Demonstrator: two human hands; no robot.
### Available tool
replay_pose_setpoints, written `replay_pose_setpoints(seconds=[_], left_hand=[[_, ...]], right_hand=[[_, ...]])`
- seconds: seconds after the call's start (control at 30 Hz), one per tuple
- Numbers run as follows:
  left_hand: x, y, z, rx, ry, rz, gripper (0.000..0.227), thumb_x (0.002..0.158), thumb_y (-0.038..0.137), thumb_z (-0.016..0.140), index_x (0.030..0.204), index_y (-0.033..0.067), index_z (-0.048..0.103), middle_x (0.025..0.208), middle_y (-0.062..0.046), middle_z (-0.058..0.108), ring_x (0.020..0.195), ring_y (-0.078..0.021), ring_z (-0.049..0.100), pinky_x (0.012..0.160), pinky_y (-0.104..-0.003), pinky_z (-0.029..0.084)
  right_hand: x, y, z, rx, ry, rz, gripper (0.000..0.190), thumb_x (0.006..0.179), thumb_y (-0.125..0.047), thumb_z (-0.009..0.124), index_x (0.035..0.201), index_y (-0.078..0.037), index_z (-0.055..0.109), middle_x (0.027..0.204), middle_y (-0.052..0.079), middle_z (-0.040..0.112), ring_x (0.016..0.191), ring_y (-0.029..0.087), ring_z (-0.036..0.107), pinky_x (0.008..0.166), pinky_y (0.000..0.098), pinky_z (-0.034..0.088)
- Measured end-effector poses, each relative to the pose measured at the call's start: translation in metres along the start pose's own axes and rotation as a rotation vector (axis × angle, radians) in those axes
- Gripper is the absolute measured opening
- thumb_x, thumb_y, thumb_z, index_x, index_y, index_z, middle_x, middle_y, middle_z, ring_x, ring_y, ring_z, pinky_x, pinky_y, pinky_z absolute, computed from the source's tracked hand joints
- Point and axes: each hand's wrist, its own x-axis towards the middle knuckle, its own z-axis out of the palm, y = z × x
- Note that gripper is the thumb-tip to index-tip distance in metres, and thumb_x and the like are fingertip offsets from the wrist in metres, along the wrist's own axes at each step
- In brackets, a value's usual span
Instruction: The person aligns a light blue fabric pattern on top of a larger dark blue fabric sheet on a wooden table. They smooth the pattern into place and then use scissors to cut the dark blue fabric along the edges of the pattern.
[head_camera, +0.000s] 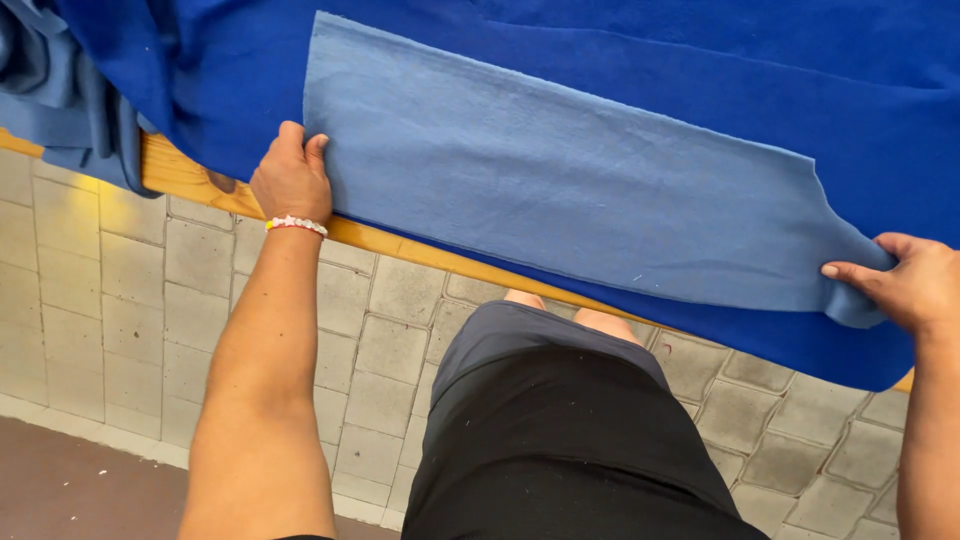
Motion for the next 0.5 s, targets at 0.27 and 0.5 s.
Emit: replay_pose_setpoints(seconds=[0.27, 0.5], left_hand=[[0.019, 0.001, -0.014, 0.016, 0.008, 0.052, 0.035, 0.132, 0.046, 0.068, 0.114, 0.0169, 0.058, 0.096, -0.015, 0.077, 0.082, -0.0536, 0.073, 0.062, -0.069, 0.05], [0.024, -0.011, -0.008, 0.14, -0.055, 0.133, 0.033, 0.132, 0.048, 0.072, 0.122, 0.0182, 0.063, 0.101, -0.016, 0.078, 0.081, -0.0523, 0.076, 0.061, -0.069, 0.054]], right_hand=[[-0.011, 0.015, 0.012, 0.391, -0.038, -0.055, 0.046, 0.097, -0.045, 0.107, 0.094, -0.008, 0.078, 0.076, 0.004, 0.057, 0.07, 0.018, 0.049, 0.058, 0.0414, 0.039], [0.005, 0.035, 0.01, 0.208, -0.089, -0.039, 0.049, 0.094, -0.063, 0.104, 0.106, -0.016, 0.093, 0.077, 0.007, 0.074, 0.073, 0.02, 0.063, 0.063, 0.0436, 0.047]])
